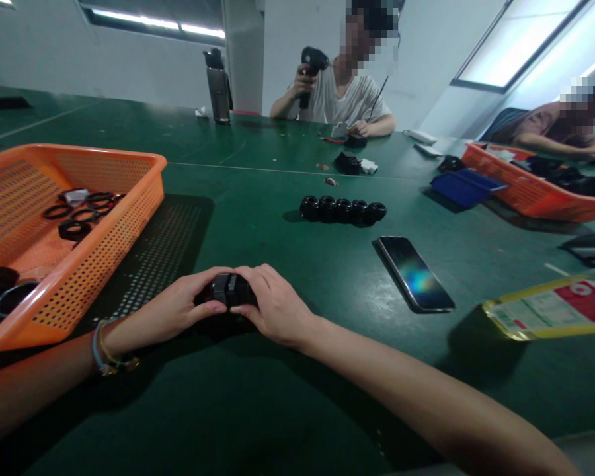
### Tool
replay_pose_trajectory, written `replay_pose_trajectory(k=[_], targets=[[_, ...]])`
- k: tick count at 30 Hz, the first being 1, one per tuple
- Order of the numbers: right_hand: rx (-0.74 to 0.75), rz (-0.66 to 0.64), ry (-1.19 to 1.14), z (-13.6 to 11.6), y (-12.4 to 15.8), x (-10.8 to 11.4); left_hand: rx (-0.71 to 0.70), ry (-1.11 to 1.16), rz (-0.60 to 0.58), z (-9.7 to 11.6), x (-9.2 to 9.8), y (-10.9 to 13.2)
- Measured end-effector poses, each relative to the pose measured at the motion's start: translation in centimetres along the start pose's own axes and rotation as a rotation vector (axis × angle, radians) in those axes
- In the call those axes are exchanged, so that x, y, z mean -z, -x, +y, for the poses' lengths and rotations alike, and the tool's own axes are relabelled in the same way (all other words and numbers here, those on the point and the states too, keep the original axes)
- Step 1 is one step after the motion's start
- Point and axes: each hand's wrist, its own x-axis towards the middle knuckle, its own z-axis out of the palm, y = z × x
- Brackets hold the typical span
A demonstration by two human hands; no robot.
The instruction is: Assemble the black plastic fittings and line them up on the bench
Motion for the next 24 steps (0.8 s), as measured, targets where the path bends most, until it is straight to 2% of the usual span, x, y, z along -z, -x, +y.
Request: replay_pose_trajectory(k=[12, 18, 24], targets=[[-0.156, -0.067, -0.073, -0.6, 0.4, -0.1, -0.033, -0.126, 0.049, -0.2, -0.6, 0.3], [-0.270, -0.092, -0.150, -0.9, 0.2, 0.1, -0.116, -0.196, 0.102, -0.6, -0.8, 0.4], [-0.395, -0.114, -0.218, -1.5, -0.2, 0.2, -0.133, -0.250, 0.134, -0.2, -0.8, 0.4]])
